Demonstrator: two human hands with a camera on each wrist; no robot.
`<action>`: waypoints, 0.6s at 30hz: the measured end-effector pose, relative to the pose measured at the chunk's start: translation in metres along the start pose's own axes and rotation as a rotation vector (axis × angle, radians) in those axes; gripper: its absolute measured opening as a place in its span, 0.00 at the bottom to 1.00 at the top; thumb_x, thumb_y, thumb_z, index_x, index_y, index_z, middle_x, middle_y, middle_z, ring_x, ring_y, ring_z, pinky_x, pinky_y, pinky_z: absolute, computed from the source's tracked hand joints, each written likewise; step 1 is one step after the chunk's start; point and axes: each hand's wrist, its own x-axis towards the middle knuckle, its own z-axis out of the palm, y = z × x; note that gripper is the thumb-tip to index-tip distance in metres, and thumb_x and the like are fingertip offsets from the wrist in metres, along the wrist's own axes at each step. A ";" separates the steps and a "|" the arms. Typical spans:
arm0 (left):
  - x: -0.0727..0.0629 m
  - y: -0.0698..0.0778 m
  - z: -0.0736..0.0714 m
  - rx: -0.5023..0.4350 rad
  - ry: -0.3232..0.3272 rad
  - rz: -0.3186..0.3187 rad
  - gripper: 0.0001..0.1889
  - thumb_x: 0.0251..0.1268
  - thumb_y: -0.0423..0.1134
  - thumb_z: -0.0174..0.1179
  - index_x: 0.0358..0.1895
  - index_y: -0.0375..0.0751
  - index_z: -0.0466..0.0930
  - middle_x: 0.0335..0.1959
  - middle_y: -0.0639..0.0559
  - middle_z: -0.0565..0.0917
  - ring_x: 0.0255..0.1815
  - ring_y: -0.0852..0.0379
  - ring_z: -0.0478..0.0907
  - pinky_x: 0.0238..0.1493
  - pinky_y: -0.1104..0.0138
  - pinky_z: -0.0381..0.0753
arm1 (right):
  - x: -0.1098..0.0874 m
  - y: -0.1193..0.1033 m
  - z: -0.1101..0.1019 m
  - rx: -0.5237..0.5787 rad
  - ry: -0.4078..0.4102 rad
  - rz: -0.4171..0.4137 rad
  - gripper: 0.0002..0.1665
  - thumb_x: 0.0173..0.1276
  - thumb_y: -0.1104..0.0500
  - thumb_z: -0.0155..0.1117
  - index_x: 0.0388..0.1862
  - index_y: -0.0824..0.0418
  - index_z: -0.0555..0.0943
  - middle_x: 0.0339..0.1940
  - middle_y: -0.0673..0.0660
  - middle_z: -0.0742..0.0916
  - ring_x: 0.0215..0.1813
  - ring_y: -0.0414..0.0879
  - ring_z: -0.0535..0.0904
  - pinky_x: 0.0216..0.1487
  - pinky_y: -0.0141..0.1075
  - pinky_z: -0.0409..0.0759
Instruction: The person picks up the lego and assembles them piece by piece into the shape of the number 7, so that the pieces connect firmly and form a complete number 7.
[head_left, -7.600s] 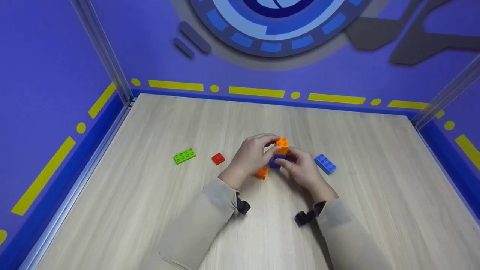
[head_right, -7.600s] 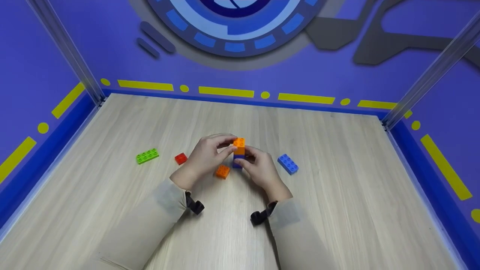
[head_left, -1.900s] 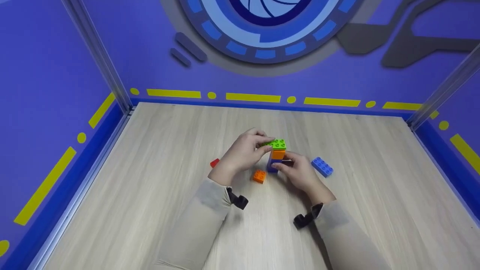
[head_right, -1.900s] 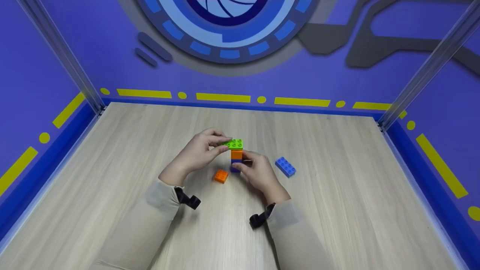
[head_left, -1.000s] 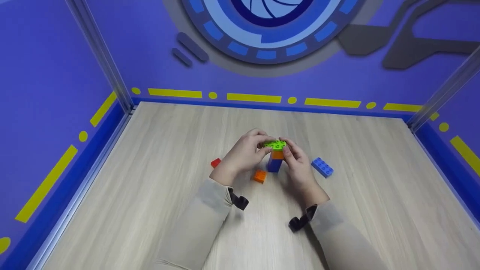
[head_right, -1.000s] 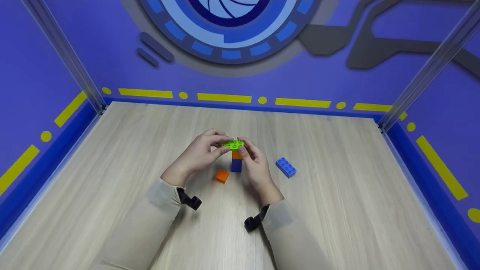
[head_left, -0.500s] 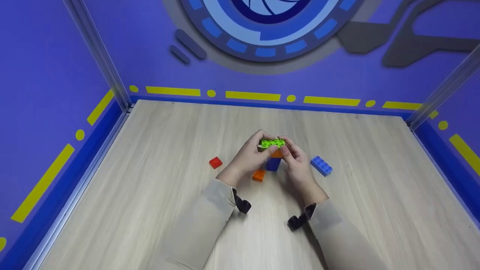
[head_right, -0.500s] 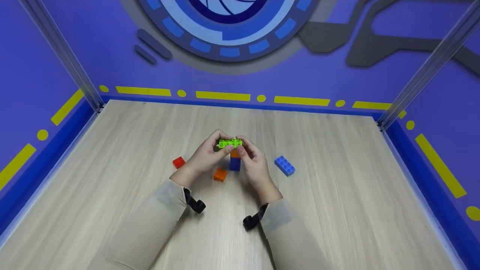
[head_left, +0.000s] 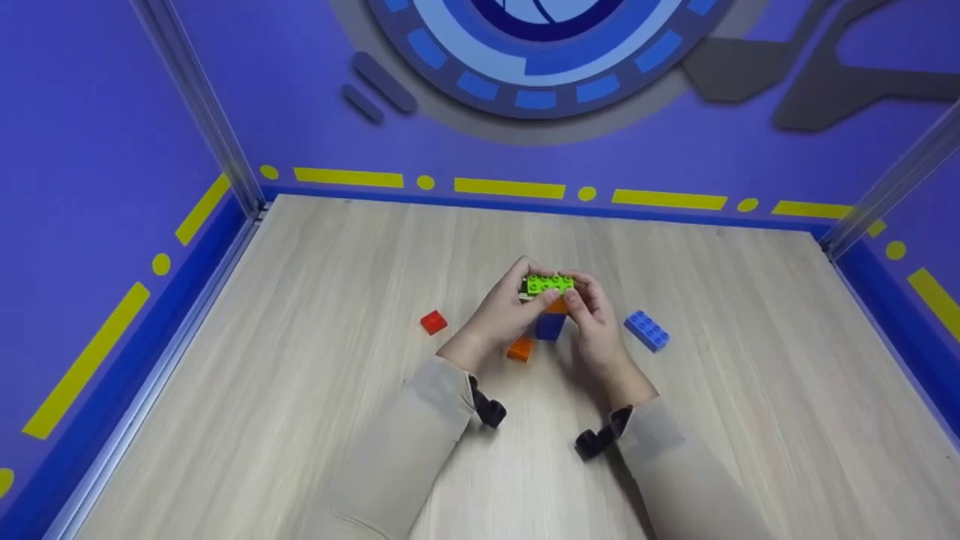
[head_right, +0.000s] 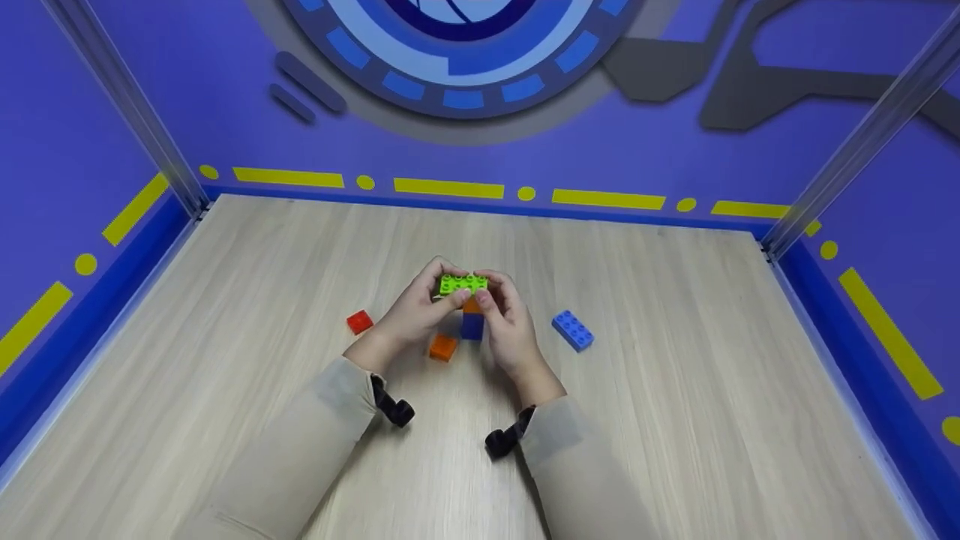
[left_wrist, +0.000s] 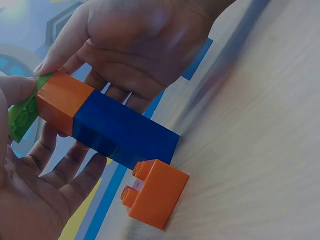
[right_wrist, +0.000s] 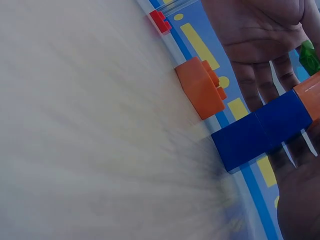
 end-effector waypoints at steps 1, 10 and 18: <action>0.000 0.000 0.000 0.001 0.000 -0.002 0.15 0.89 0.49 0.63 0.68 0.52 0.74 0.75 0.49 0.81 0.72 0.51 0.82 0.77 0.52 0.85 | 0.000 0.001 0.001 0.005 -0.004 -0.008 0.22 0.96 0.53 0.48 0.80 0.58 0.71 0.74 0.58 0.83 0.74 0.46 0.81 0.87 0.50 0.72; -0.004 0.005 -0.010 0.111 -0.050 -0.023 0.20 0.90 0.53 0.61 0.74 0.55 0.74 0.75 0.50 0.80 0.73 0.49 0.82 0.76 0.52 0.86 | 0.000 0.005 0.004 -0.020 -0.021 -0.029 0.22 0.96 0.54 0.46 0.80 0.59 0.68 0.74 0.59 0.80 0.74 0.45 0.78 0.80 0.26 0.74; -0.022 0.023 -0.053 0.329 -0.020 -0.057 0.37 0.85 0.44 0.68 0.89 0.51 0.65 0.77 0.43 0.79 0.73 0.44 0.84 0.76 0.52 0.87 | 0.001 0.002 0.003 -0.047 -0.018 -0.050 0.21 0.96 0.55 0.47 0.79 0.61 0.70 0.73 0.61 0.84 0.71 0.42 0.82 0.78 0.24 0.75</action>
